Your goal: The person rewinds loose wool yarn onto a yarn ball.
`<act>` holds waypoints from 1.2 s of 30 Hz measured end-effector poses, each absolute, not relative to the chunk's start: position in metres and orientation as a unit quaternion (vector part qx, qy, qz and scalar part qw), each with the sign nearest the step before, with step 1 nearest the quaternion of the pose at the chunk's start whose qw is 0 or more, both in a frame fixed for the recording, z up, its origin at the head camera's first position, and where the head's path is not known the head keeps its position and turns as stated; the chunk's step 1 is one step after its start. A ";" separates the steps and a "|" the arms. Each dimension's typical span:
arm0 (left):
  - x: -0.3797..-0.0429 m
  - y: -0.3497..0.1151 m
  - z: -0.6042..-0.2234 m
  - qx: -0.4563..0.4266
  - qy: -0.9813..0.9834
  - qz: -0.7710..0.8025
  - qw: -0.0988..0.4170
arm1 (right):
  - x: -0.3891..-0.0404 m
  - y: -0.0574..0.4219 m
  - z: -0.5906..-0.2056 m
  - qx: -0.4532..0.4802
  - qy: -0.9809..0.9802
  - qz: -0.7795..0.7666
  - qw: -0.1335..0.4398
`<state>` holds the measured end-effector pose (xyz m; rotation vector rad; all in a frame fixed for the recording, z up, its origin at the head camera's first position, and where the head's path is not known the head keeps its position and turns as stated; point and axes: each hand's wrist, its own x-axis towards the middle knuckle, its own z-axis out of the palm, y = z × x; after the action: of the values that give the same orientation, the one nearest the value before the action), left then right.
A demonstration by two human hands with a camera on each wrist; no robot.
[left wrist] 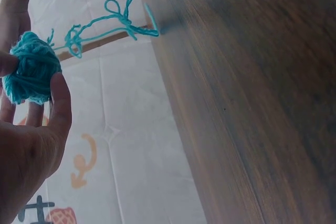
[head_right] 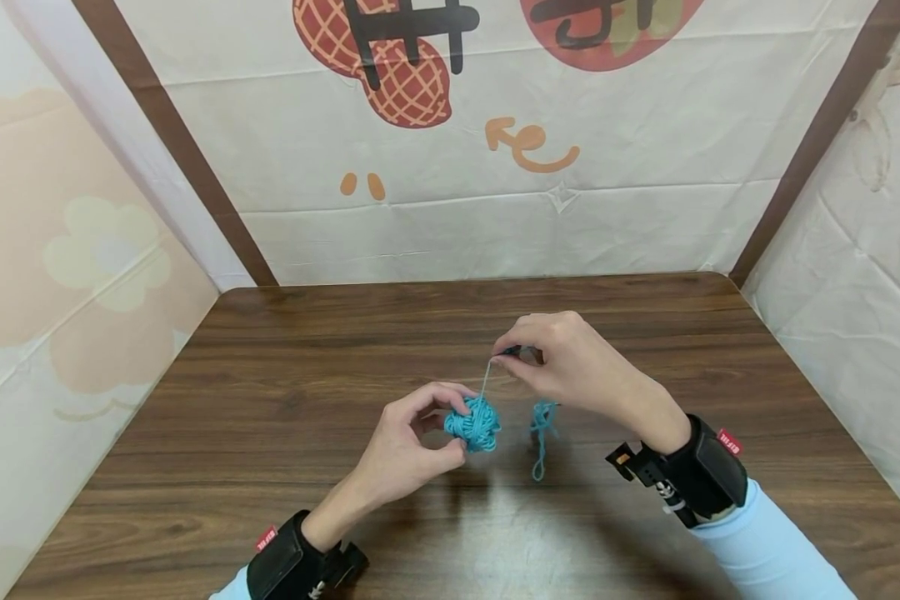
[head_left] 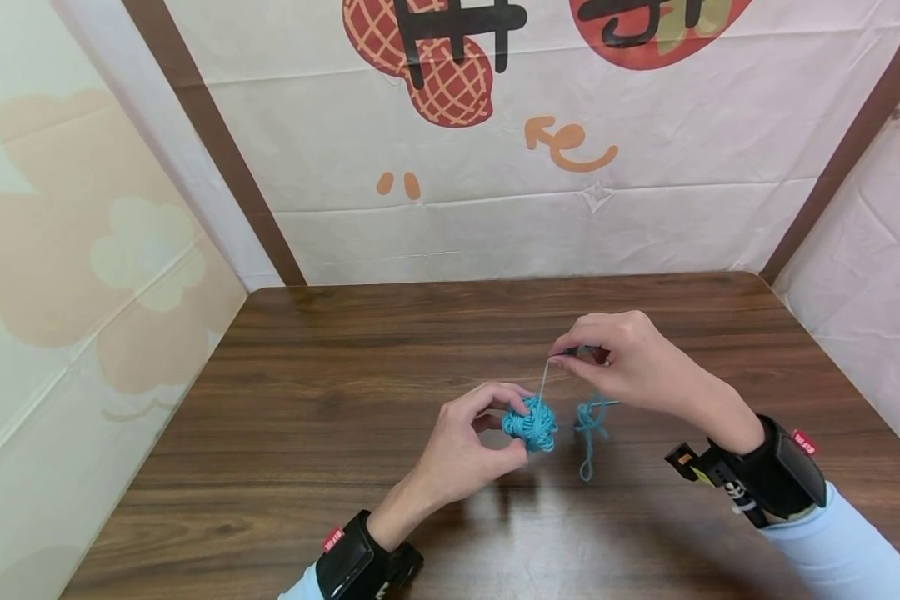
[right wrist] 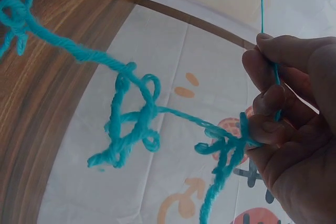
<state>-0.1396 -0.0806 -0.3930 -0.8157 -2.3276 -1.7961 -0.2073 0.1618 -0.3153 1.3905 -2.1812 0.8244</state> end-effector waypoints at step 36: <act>-0.138 -0.079 -0.395 -0.303 -0.654 -0.693 -0.031 | -0.231 0.180 -0.329 0.432 -0.823 0.305 0.206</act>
<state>-0.1377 -0.0794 -0.3951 -0.9700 -2.0944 -2.2209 -0.2306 0.1797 -0.3286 1.2035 -2.2948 0.8498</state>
